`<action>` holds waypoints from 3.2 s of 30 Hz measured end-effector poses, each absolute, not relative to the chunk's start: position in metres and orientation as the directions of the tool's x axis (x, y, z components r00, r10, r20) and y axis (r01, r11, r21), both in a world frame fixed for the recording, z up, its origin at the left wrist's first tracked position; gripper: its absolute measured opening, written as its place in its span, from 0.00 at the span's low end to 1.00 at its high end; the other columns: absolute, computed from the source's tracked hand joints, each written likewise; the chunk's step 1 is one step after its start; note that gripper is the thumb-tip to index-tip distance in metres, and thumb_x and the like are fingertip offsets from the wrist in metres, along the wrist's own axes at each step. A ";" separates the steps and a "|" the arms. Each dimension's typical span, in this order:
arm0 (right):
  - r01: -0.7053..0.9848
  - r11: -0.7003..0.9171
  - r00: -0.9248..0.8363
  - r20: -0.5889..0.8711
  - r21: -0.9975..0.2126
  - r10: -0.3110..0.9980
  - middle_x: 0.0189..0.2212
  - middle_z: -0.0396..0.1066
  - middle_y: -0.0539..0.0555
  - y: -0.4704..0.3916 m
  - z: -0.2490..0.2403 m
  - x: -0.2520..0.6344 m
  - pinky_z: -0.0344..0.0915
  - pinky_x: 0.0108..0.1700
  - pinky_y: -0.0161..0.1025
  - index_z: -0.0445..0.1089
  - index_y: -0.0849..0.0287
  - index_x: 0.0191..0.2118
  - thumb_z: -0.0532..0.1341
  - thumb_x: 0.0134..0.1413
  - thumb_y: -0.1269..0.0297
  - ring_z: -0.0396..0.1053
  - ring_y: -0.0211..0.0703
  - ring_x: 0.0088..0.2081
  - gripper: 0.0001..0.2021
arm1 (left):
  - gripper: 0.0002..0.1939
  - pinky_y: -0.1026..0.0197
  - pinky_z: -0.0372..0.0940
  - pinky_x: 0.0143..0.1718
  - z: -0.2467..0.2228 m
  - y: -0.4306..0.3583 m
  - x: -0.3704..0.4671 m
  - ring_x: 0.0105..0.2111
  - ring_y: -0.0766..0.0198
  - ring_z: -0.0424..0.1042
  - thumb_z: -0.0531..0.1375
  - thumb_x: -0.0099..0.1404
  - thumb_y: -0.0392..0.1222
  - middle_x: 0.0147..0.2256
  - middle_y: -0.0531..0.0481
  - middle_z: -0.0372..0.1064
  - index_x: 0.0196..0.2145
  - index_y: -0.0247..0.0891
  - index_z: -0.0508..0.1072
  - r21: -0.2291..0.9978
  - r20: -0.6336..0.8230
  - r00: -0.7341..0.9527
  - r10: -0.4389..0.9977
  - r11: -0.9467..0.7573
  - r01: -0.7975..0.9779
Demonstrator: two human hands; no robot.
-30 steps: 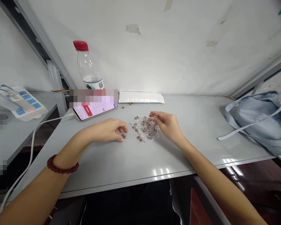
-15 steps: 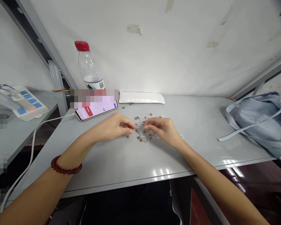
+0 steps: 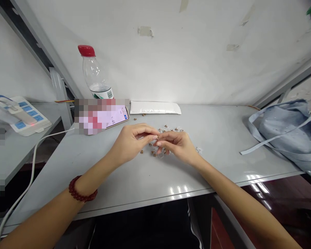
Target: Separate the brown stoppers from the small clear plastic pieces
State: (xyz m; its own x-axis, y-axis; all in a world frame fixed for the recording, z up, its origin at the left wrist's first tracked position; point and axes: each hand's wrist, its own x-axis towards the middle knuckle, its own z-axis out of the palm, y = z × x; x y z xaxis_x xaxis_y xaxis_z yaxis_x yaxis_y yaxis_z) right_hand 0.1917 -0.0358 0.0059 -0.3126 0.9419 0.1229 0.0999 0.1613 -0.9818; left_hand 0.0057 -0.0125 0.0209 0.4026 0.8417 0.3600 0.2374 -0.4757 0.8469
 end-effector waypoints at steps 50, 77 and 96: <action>0.799 -0.008 -0.237 -0.326 -0.602 0.915 0.22 0.72 0.49 -0.022 0.034 0.300 0.63 0.26 0.38 0.71 0.55 0.27 0.62 0.42 0.68 0.71 0.42 0.23 0.02 | 0.08 0.65 0.56 0.24 0.024 -0.006 -0.011 0.24 0.65 0.65 0.52 0.52 0.35 0.23 0.52 0.68 0.26 0.37 0.71 0.583 -0.231 0.633 0.739 -0.416 0.698; -0.114 -0.125 -0.389 -0.071 -0.986 0.919 0.31 0.77 0.54 -0.017 0.017 0.186 0.70 0.37 0.33 0.73 0.60 0.36 0.62 0.56 0.59 0.75 0.36 0.33 0.09 | 0.07 0.60 0.67 0.38 0.028 -0.008 0.003 0.29 0.67 0.70 0.61 0.58 0.40 0.28 0.51 0.72 0.33 0.34 0.75 0.997 -0.041 0.471 0.881 0.064 -0.032; -0.223 -0.235 -0.388 -0.135 -0.946 0.912 0.25 0.73 0.50 -0.019 0.011 0.187 0.65 0.26 0.25 0.74 0.63 0.28 0.63 0.55 0.59 0.70 0.28 0.23 0.12 | 0.06 0.65 0.65 0.34 0.028 -0.014 0.008 0.29 0.69 0.69 0.61 0.59 0.40 0.29 0.52 0.72 0.33 0.35 0.74 1.000 -0.021 0.418 0.908 0.014 0.019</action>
